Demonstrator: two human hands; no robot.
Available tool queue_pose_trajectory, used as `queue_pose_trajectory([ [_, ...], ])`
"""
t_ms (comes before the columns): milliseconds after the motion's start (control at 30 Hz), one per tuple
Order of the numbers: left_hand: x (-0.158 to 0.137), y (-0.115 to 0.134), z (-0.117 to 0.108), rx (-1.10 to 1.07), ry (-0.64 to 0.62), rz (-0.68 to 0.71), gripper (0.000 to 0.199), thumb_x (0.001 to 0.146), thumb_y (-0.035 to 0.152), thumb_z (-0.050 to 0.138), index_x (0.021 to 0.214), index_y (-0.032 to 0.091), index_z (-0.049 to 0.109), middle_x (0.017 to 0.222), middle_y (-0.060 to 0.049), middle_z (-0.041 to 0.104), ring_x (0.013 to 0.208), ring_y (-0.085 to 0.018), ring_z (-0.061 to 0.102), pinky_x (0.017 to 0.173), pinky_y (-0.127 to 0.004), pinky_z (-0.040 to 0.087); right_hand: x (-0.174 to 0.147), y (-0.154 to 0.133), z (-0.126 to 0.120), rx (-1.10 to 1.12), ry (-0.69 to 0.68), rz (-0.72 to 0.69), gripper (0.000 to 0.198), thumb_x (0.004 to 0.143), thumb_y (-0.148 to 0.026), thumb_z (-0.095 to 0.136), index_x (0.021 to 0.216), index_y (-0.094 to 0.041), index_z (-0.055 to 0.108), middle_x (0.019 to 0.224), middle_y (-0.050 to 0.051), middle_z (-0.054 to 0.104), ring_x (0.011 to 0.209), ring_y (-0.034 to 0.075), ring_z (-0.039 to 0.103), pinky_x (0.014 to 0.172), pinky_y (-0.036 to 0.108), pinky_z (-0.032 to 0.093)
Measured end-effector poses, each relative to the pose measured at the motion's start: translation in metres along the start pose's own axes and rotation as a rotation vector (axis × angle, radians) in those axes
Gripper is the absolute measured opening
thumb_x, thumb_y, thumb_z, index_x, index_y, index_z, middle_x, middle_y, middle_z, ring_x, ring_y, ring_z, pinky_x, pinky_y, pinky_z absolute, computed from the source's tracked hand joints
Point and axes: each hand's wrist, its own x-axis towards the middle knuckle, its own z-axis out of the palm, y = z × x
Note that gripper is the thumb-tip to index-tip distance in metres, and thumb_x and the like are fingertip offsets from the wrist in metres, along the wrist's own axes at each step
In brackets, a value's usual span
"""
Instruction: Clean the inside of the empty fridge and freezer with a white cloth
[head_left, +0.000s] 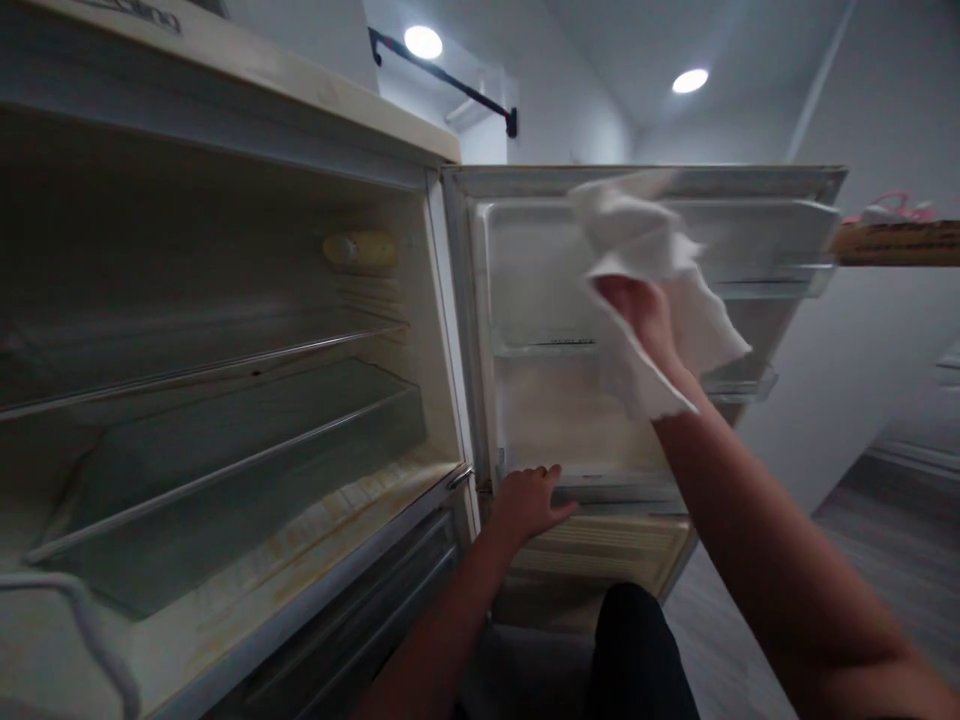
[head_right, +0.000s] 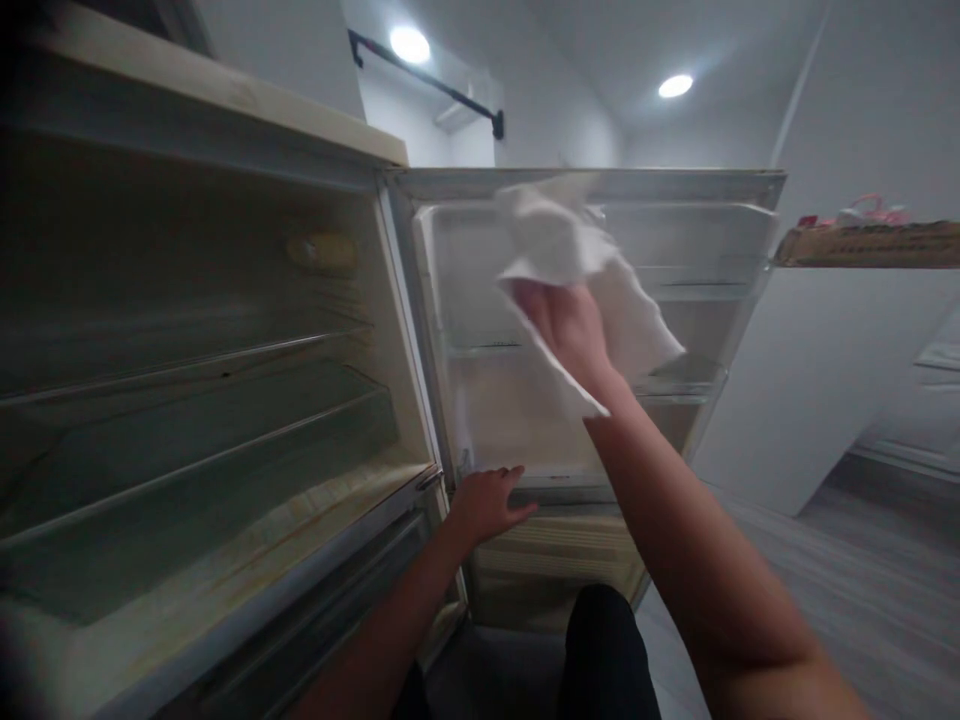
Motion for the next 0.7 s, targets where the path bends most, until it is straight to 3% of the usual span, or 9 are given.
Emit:
queue_pose_trajectory([
  [100, -0.003, -0.001, -0.001, -0.011, -0.01, -0.005, 0.073, 0.084, 0.069, 0.059, 0.138, 0.02, 0.056, 0.113, -0.014, 0.074, 0.1, -0.032, 0.071, 0.084, -0.044, 0.054, 0.037, -0.031, 0.019, -0.187, -0.303, -0.276, 0.066, 0.106, -0.055, 0.026, 0.107, -0.006, 0.07, 0.114, 0.013, 0.071, 0.117, 0.023, 0.063, 0.105, 0.039, 0.044],
  [200, -0.003, -0.003, -0.001, -0.04, -0.011, -0.005, 0.076, 0.081, 0.07, 0.061, 0.139, 0.021, 0.056, 0.115, -0.013, 0.074, 0.1, -0.032, 0.071, 0.084, -0.045, 0.054, 0.045, -0.052, 0.034, -0.28, -0.46, -0.336, 0.074, 0.098, -0.071, 0.033, 0.097, -0.007, 0.072, 0.1, 0.013, 0.073, 0.107, 0.025, 0.069, 0.099, 0.04, 0.049],
  [333, -0.003, -0.006, -0.001, -0.054, 0.003, 0.016, 0.074, 0.082, 0.068, 0.061, 0.138, 0.02, 0.058, 0.115, -0.013, 0.074, 0.101, -0.033, 0.071, 0.086, -0.046, 0.054, 0.043, -0.052, 0.032, -0.351, -0.516, -0.409, 0.074, 0.087, -0.076, 0.051, 0.093, -0.005, 0.071, 0.093, 0.012, 0.073, 0.092, 0.022, 0.072, 0.09, 0.035, 0.051],
  [467, -0.003, -0.006, -0.003, -0.057, 0.001, 0.013, 0.077, 0.081, 0.07, 0.06, 0.139, 0.02, 0.057, 0.115, -0.012, 0.074, 0.1, -0.033, 0.071, 0.085, -0.046, 0.054, 0.05, -0.026, 0.015, -0.357, -0.604, -0.439, 0.067, 0.084, -0.074, 0.056, 0.095, -0.009, 0.072, 0.089, 0.005, 0.074, 0.078, 0.014, 0.071, 0.079, 0.029, 0.049],
  [533, -0.003, -0.005, -0.003, -0.06, -0.004, 0.008, 0.078, 0.08, 0.071, 0.061, 0.139, 0.021, 0.057, 0.115, -0.011, 0.074, 0.1, -0.032, 0.071, 0.086, -0.044, 0.054, 0.052, -0.007, 0.007, -0.371, -0.64, -0.397, 0.072, 0.085, -0.075, 0.047, 0.093, -0.008, 0.072, 0.087, 0.004, 0.073, 0.075, 0.011, 0.069, 0.076, 0.028, 0.046],
  [633, -0.004, -0.004, -0.004, -0.063, -0.003, 0.012, 0.079, 0.079, 0.071, 0.061, 0.14, 0.02, 0.055, 0.114, -0.011, 0.074, 0.099, -0.031, 0.071, 0.087, -0.043, 0.053, 0.051, 0.016, 0.001, -0.308, -0.571, -0.31, 0.086, 0.095, -0.066, 0.012, 0.076, -0.003, 0.069, 0.096, 0.01, 0.073, 0.081, 0.008, 0.069, 0.078, 0.029, 0.043],
  [700, -0.003, -0.004, -0.003, -0.071, 0.005, 0.023, 0.08, 0.08, 0.071, 0.061, 0.14, 0.019, 0.055, 0.114, -0.011, 0.073, 0.099, -0.031, 0.071, 0.087, -0.044, 0.053, 0.049, 0.023, 0.001, -0.271, -0.503, -0.285, 0.086, 0.096, -0.066, 0.013, 0.069, -0.005, 0.068, 0.098, 0.012, 0.073, 0.083, 0.01, 0.069, 0.08, 0.03, 0.043],
])
